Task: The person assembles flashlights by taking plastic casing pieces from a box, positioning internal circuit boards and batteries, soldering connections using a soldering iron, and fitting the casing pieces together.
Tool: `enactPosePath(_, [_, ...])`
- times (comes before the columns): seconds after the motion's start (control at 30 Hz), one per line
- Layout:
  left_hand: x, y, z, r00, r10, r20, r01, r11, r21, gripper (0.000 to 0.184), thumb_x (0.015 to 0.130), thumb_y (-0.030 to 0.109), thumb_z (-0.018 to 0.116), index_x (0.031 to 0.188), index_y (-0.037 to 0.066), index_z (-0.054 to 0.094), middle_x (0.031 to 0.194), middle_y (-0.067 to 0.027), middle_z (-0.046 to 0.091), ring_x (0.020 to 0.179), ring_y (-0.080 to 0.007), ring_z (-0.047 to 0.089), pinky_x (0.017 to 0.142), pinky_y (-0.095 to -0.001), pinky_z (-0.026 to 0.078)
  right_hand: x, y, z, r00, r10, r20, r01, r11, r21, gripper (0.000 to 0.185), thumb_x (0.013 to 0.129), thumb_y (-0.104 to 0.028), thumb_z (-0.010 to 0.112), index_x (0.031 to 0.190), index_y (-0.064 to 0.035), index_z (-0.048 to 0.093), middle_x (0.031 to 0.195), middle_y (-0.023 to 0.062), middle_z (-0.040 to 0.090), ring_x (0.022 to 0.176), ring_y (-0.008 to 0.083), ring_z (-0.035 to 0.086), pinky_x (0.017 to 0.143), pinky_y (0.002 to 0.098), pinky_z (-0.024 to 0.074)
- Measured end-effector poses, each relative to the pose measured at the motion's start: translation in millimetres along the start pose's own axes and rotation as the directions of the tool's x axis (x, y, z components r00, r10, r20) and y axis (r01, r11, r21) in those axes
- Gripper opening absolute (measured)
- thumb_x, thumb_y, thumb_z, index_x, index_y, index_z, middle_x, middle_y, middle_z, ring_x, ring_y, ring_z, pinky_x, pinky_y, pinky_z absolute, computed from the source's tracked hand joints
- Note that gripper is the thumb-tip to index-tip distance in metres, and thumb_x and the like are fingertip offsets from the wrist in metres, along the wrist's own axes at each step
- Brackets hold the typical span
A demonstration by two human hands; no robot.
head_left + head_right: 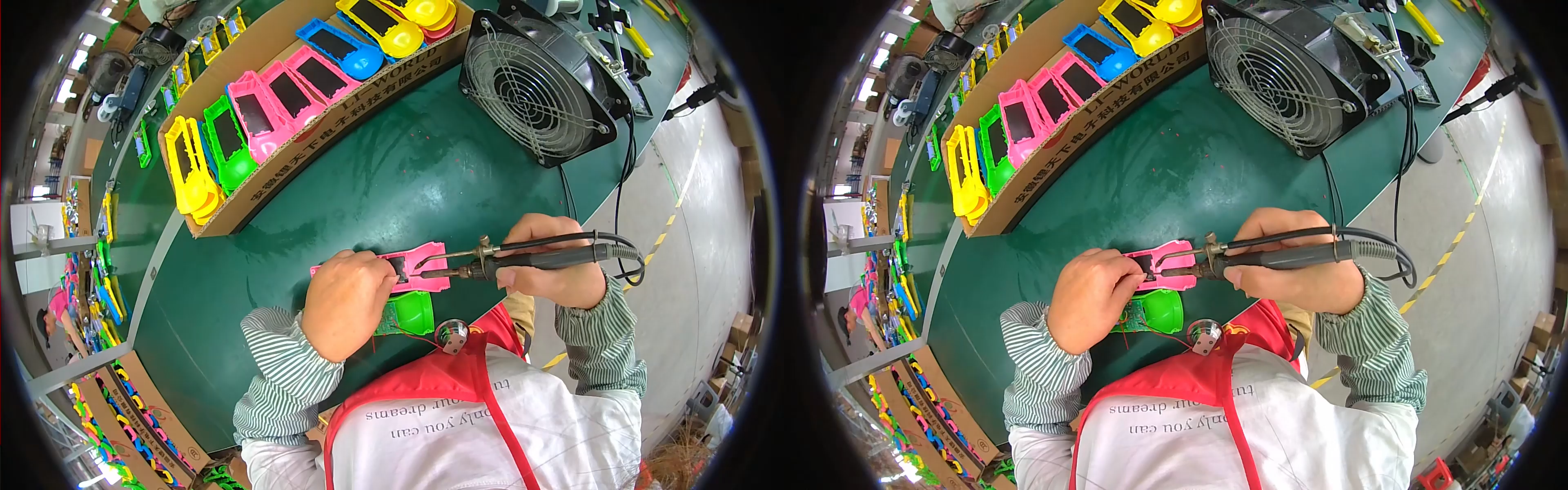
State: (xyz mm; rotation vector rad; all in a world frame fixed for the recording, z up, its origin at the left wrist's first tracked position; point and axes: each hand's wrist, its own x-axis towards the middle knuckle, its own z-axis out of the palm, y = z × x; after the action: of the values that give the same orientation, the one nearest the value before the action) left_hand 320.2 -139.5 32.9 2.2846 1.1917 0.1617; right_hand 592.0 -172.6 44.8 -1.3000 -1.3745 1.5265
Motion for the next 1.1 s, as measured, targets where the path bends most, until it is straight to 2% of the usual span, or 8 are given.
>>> enactPosePath(0.17, [-0.7,-0.5,0.8,1.000,-0.012,-0.003,0.012,1.000,0.005,0.013,0.081,0.012,0.063,0.079,0.001,0.067,0.077,-0.0131,0.065,0.076,-0.0322,0.060,0.071,-0.0424,0.047,-9.2,-1.0,2.8,0.999,-0.018,-0.028,0.016,0.996,-0.088,0.016,0.075,-0.007,0.073,0.080,0.0024,0.062,0.067,0.0065,0.067,0.060,0.0096,0.063,0.054,0.0251,0.0496])
enactPosePath(0.5, [-1.0,-2.3,1.5,1.000,-0.022,-0.013,0.021,1.000,-0.012,0.013,0.080,0.013,0.064,0.078,0.001,0.066,0.076,-0.0131,0.064,0.076,-0.0326,0.059,0.071,-0.0430,0.046,-22.3,-6.1,12.9,0.993,-0.081,-0.082,0.068,0.988,-0.140,0.017,0.074,-0.009,0.074,0.081,0.0028,0.064,0.068,0.0067,0.067,0.059,0.0096,0.061,0.054,0.0248,0.0492])
enactPosePath(0.6, [-3.1,-3.2,4.2,0.999,0.001,-0.036,0.000,1.000,0.001,0.011,0.081,0.012,0.064,0.081,0.001,0.065,0.075,-0.0125,0.064,0.076,-0.0319,0.060,0.070,-0.0432,0.046,-25.9,-5.8,15.4,0.990,-0.081,-0.116,0.060,0.982,-0.177,0.019,0.073,-0.011,0.074,0.081,0.0026,0.064,0.067,0.0062,0.067,0.058,0.0089,0.059,0.054,0.0247,0.0484])
enactPosePath(0.7, [-11.2,1.8,-2.4,0.989,0.029,-0.142,-0.022,0.998,0.050,0.010,0.081,0.011,0.064,0.087,0.003,0.065,0.079,-0.0115,0.062,0.078,-0.0308,0.059,0.071,-0.0415,0.047,-29.8,-3.8,16.9,0.989,-0.056,-0.139,0.040,0.992,-0.117,0.020,0.072,-0.013,0.075,0.080,0.0020,0.064,0.066,0.0055,0.066,0.057,0.0088,0.058,0.053,0.0250,0.0479])
enactPosePath(0.8, [-34.3,4.5,-22.5,0.963,0.200,-0.183,-0.166,0.969,0.182,0.013,0.078,0.010,0.063,0.090,0.004,0.064,0.089,-0.0104,0.060,0.085,-0.0289,0.058,0.071,-0.0370,0.049,-33.6,-5.2,15.8,0.985,-0.104,-0.136,0.079,0.981,-0.180,0.020,0.071,-0.012,0.075,0.080,0.0015,0.064,0.065,0.0051,0.065,0.056,0.0090,0.058,0.052,0.0251,0.0475])
enactPosePath(0.93, [-74.5,7.3,-26.7,0.928,0.369,0.041,-0.353,0.841,0.409,0.021,0.071,0.013,0.064,0.091,0.007,0.065,0.099,-0.0042,0.058,0.092,-0.0212,0.057,0.065,-0.0307,0.051,-37.1,-3.5,19.9,0.979,-0.157,-0.134,0.124,0.966,-0.227,0.019,0.071,-0.012,0.075,0.080,0.0011,0.063,0.064,0.0046,0.064,0.054,0.0093,0.057,0.051,0.0253,0.0467])
enactPosePath(1.03, [-80.6,-8.2,-5.3,0.836,0.544,0.066,-0.504,0.716,0.483,0.020,0.071,0.014,0.064,0.090,0.007,0.066,0.106,-0.0042,0.058,0.092,-0.0210,0.057,0.064,-0.0302,0.051,-36.1,0.1,25.4,0.978,-0.173,-0.115,0.147,0.968,-0.204,0.020,0.071,-0.013,0.075,0.079,0.0010,0.063,0.063,0.0044,0.063,0.054,0.0095,0.056,0.050,0.0256,0.0462])
enactPosePath(1.1, [-81.6,-16.0,2.8,0.835,0.550,0.009,-0.502,0.756,0.419,0.023,0.069,0.013,0.066,0.091,0.008,0.067,0.104,-0.0048,0.060,0.087,-0.0219,0.058,0.065,-0.0311,0.051,-36.3,1.4,29.5,0.984,-0.136,-0.113,0.116,0.979,-0.165,0.020,0.072,-0.013,0.075,0.078,0.0008,0.063,0.062,0.0043,0.062,0.053,0.0098,0.056,0.049,0.0258,0.0459])
